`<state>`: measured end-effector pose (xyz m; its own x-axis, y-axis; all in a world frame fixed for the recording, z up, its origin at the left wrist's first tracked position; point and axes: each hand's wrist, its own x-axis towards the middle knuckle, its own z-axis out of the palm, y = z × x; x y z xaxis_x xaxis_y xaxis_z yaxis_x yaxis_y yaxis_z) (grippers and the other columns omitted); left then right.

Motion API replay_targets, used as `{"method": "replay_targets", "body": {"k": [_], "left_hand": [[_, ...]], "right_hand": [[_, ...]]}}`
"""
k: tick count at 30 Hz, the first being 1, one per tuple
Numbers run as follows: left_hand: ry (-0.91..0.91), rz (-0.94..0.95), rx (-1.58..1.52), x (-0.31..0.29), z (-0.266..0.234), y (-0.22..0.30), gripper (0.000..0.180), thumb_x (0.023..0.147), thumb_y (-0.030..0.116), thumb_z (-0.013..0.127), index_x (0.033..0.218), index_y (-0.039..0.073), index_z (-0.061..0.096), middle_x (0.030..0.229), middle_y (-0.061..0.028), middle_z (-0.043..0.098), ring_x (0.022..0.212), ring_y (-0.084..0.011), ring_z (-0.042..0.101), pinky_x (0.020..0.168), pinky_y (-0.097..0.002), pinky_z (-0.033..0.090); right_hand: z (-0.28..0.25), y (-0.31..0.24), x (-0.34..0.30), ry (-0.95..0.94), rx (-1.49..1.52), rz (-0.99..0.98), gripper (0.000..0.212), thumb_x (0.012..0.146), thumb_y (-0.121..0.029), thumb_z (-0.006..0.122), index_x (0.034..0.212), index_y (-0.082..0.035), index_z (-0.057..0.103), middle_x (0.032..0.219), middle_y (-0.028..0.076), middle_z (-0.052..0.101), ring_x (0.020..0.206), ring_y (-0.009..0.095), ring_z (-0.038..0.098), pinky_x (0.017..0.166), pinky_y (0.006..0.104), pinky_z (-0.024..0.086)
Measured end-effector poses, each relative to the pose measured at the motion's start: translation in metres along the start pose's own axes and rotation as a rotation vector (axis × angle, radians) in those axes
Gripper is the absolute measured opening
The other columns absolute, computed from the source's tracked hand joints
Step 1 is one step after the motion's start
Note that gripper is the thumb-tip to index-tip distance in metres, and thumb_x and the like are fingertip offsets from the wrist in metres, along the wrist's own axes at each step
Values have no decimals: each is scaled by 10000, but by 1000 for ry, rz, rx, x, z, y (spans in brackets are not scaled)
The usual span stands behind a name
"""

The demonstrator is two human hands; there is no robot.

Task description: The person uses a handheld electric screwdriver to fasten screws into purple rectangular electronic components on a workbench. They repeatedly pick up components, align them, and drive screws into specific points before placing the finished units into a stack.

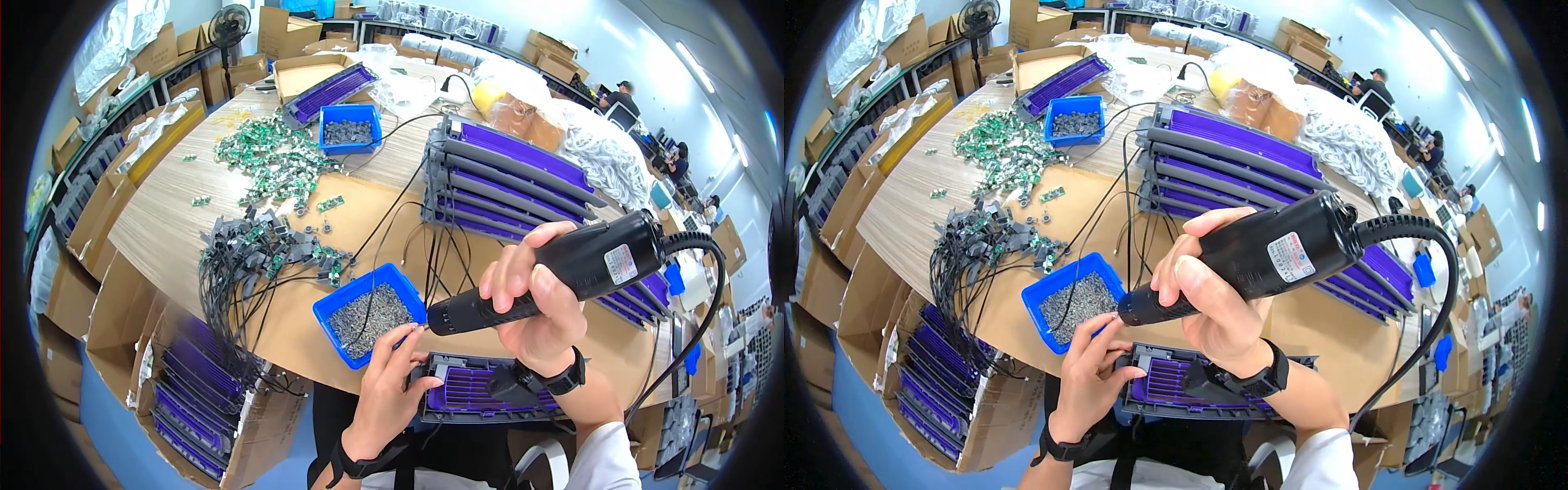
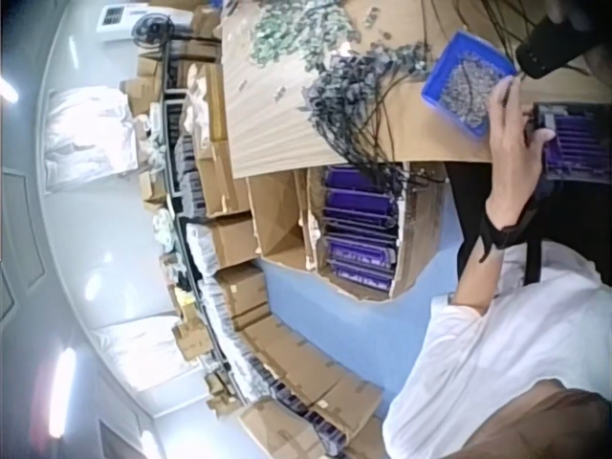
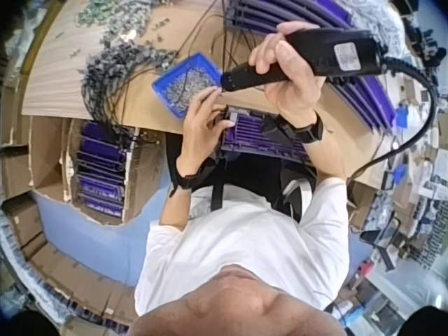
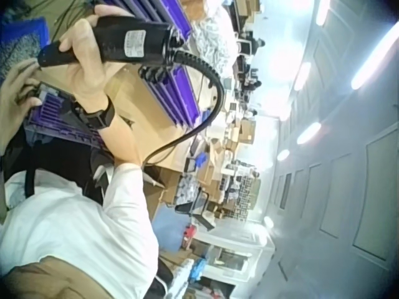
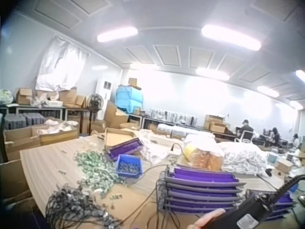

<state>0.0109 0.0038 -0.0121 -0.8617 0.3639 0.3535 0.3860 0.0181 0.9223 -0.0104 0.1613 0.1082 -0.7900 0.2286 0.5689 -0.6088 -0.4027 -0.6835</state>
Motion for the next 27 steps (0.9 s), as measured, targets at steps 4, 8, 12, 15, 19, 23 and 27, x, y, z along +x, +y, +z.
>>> {"method": "replay_targets", "body": {"k": [4,8,12,15,19,23,27], "left_hand": [[5,-3,0,0,0,1,701,678,-116,799,1319,-41,526,1356,-113,437,983,-174,651,796,-251,582],[47,-39,1,1,1,8,698,668,-116,804,1308,-36,535,1378,-116,423,987,-180,655,809,-260,590],[31,-26,14,4,-1,9,682,665,-116,804,1290,-40,542,1400,-119,413,990,-189,659,806,-266,595],[1,0,14,3,0,4,669,669,-108,804,1282,-48,543,1391,-119,434,987,-183,657,798,-260,590],[1,20,29,1,0,1,664,670,-96,808,1279,-54,546,1358,-114,476,981,-170,652,796,-248,581],[2,19,26,1,1,2,666,667,-93,810,1278,-55,549,1347,-110,492,978,-161,649,803,-245,579],[4,16,23,1,0,2,667,669,-94,808,1282,-55,548,1349,-110,492,982,-161,647,817,-250,581]], "right_hand": [[-3,0,0,-5,-9,-10,325,835,-5,595,1139,7,481,721,106,575,610,186,588,651,358,515],[-2,-1,1,2,-10,-19,329,831,-1,593,1141,6,481,719,103,572,609,187,589,651,357,516],[-2,-1,-1,-3,-2,-7,336,823,6,590,1141,7,481,718,103,570,609,186,588,658,355,518],[-2,-2,-2,-29,12,8,336,814,9,592,1133,3,483,710,104,573,608,186,588,662,354,519],[0,-4,-2,-43,-15,27,334,807,3,604,1120,-6,488,684,102,572,606,185,587,659,357,517],[-1,-7,-2,-20,-21,22,337,803,-8,620,1115,-9,493,663,98,566,597,182,583,654,357,516],[-2,-8,-1,-11,-26,20,340,803,-14,629,1114,-8,493,655,97,564,593,182,582,652,355,517]]}}
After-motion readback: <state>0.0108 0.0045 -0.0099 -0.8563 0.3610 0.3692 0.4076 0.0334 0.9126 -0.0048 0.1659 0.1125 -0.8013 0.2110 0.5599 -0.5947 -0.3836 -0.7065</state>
